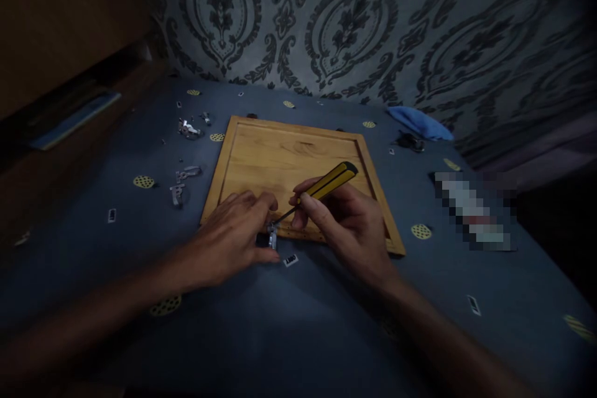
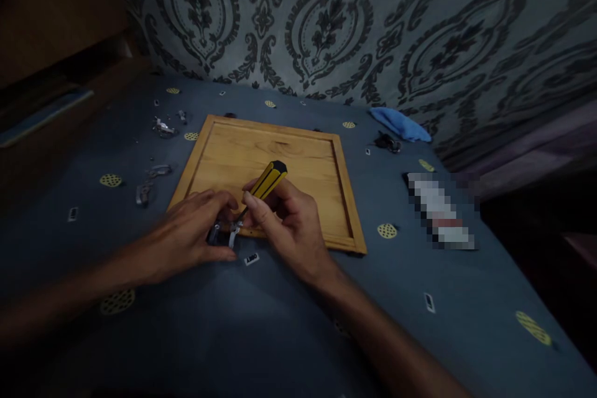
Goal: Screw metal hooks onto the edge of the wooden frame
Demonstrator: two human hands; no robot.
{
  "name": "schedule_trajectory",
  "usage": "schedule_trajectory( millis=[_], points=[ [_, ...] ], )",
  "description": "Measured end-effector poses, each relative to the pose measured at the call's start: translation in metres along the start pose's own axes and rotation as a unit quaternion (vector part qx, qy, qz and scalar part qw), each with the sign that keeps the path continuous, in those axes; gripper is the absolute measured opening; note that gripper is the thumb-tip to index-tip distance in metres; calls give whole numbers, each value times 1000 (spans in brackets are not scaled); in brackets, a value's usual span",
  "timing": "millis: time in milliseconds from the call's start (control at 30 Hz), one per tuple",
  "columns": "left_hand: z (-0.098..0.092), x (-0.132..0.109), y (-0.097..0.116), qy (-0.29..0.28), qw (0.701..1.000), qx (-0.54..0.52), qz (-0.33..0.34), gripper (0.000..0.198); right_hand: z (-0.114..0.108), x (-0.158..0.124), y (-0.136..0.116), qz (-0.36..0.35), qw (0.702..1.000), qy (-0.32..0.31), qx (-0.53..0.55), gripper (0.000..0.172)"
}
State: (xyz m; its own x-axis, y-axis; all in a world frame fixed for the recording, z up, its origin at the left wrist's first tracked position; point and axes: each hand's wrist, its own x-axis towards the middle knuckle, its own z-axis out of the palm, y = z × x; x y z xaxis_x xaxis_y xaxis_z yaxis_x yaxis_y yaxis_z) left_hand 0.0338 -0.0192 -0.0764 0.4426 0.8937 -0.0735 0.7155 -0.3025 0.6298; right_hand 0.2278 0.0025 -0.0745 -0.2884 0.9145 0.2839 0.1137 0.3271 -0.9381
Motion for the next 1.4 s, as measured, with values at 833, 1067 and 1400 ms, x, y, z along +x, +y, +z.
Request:
schedule_trajectory(
  millis=[833,1067,1400],
  points=[
    [-4,0,4,-16,1000,12,-9,46,-7,9,-5,43,995,-63,61,26],
    [-2,0,2,-5,1000,6,2,48,-2,8,-5,52,996,-36,69,35],
    [-1,-1,0,2,1000,8,9,48,0,4,-5,40,998,-10,41,33]
  ],
)
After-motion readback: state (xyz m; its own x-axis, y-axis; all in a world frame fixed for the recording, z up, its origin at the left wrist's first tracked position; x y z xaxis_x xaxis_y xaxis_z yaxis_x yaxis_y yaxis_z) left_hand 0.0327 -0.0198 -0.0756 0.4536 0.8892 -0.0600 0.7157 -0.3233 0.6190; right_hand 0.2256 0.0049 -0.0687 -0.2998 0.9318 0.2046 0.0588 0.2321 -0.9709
